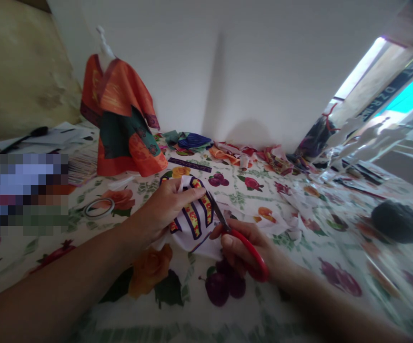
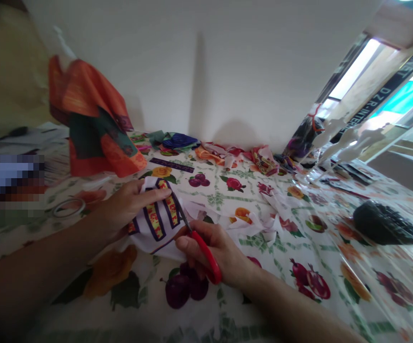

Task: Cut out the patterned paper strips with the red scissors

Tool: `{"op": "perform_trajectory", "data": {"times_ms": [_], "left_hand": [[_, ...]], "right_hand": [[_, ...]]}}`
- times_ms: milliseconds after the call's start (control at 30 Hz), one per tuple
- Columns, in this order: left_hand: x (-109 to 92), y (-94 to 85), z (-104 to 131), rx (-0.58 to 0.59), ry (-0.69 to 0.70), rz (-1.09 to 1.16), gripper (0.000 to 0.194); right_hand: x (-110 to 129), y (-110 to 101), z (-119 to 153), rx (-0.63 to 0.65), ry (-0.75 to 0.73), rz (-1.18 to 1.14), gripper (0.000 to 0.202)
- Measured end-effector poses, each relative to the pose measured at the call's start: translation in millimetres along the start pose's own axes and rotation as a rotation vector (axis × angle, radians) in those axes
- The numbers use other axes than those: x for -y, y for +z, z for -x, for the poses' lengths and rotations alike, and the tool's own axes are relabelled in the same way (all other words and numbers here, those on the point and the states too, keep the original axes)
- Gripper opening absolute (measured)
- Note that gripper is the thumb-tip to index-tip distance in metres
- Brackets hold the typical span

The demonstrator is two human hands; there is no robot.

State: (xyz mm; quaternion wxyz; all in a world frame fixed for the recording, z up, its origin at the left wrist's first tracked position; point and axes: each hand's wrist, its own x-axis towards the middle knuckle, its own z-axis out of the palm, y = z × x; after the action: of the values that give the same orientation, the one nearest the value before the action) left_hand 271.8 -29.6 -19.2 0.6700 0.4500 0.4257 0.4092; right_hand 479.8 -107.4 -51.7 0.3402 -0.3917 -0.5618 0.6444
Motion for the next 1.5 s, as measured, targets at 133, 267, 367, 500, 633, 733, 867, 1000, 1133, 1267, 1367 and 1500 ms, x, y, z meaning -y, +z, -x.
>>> {"op": "perform_trajectory", "data": {"times_ms": [133,267,367,500,633,733,867,1000,1133,1267,1367,1500], "left_hand": [[1.1,0.5,-1.4,0.005,0.011,0.000,0.012],[1.4,1.7,-1.3,-0.007,0.016,-0.003,0.013],[1.2,1.4,-0.7,-0.014,0.017,-0.004,0.014],[0.9,0.7,-0.5,0.002,0.012,-0.011,0.014],[0.3,1.0,0.0,0.006,0.005,-0.013,0.013],[-0.3,1.2,0.5,0.002,0.010,-0.020,0.015],[-0.8,0.8,0.4,0.002,-0.006,-0.035,0.014],[-1.2,1.1,-0.1,-0.008,-0.002,-0.030,0.011],[-0.5,1.1,0.3,0.001,0.008,-0.027,0.011],[1.6,0.1,0.4,0.006,0.014,-0.025,0.013],[2.1,0.2,0.2,0.009,0.011,-0.018,0.011],[0.9,1.1,0.5,-0.005,0.014,-0.017,0.011]], "right_hand": [[0.5,0.5,1.7,0.016,-0.003,-0.004,0.046],[-0.8,-0.1,1.6,0.012,0.004,-0.013,0.046],[-0.2,0.0,0.7,0.003,0.010,-0.014,0.043],[1.5,1.2,0.4,0.002,0.010,-0.002,0.039],[1.6,1.8,0.9,-0.004,0.029,0.022,0.043],[0.9,1.4,0.8,-0.004,0.026,0.028,0.046],[0.5,0.9,-0.1,-0.006,0.023,0.027,0.046],[-0.4,0.8,-0.5,-0.007,0.015,0.016,0.045],[-1.2,1.1,0.0,-0.008,0.014,0.016,0.042],[0.6,2.7,-0.1,-0.014,0.015,0.020,0.043],[1.9,3.7,-0.1,-0.023,0.028,0.017,0.042],[2.5,3.6,-0.1,-0.030,0.037,0.022,0.041]]}}
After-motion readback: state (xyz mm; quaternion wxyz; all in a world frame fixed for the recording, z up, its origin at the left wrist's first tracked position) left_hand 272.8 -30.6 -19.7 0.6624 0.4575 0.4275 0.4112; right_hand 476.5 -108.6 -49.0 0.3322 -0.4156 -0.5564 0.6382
